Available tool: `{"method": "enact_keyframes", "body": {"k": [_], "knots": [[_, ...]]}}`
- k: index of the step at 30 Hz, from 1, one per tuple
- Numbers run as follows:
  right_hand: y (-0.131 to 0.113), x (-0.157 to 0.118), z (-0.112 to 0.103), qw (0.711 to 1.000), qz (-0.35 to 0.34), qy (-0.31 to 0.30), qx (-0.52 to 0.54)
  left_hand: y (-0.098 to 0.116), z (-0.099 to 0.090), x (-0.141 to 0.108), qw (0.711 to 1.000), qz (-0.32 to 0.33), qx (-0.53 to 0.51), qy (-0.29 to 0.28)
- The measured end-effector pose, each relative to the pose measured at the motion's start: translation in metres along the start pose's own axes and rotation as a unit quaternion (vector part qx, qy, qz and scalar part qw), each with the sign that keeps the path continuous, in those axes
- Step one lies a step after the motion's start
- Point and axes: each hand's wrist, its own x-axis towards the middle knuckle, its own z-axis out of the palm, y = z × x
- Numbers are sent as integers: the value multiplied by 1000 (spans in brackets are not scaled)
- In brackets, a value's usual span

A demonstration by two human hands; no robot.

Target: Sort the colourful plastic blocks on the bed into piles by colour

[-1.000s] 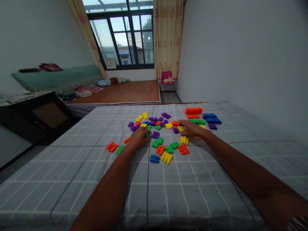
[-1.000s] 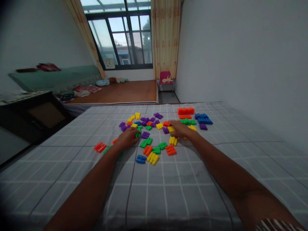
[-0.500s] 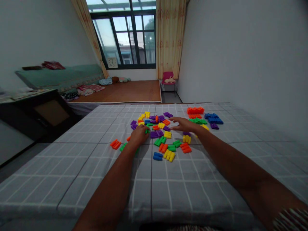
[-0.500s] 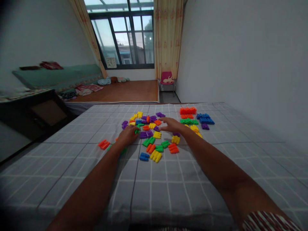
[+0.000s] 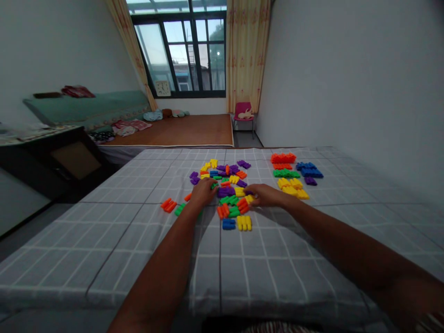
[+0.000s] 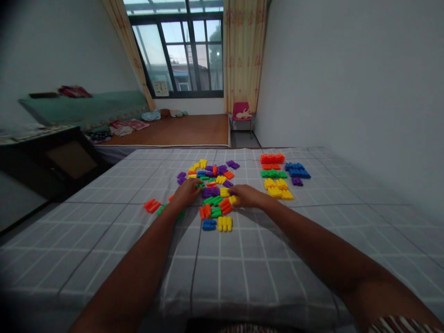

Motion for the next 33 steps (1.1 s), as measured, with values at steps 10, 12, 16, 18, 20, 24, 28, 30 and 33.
{"method": "enact_keyframes", "body": {"k": [10, 12, 16, 18, 20, 24, 28, 30, 33], "knots": [[-1, 93, 5, 982, 18, 186, -35, -14, 8, 4, 999, -11, -28, 19], [14, 102, 4, 977, 77, 182, -79, -14, 8, 4, 1000, -11, -27, 12], [34, 105, 13, 981, 89, 159, -66, -11, 4, 3, 1000, -11, -20, 5], [40, 100, 15, 983, 73, 162, -38, -9, 2, 3, 1000, -8, -13, 5], [46, 94, 15, 984, 67, 166, -14, -8, 1, 2, 1000, -6, -7, 6], [59, 79, 11, 983, 67, 166, 34, -6, 1, 2, 1000, -1, 9, 5], [72, 66, 18, 981, 46, 160, 100, -6, 1, 1, 1000, -4, 10, 0], [77, 61, 23, 978, 28, 171, 119, -7, 1, 1, 1000, -4, 7, -1], [78, 55, 28, 972, 20, 193, 130, -7, 1, 1, 1000, -3, 7, 0]]}}
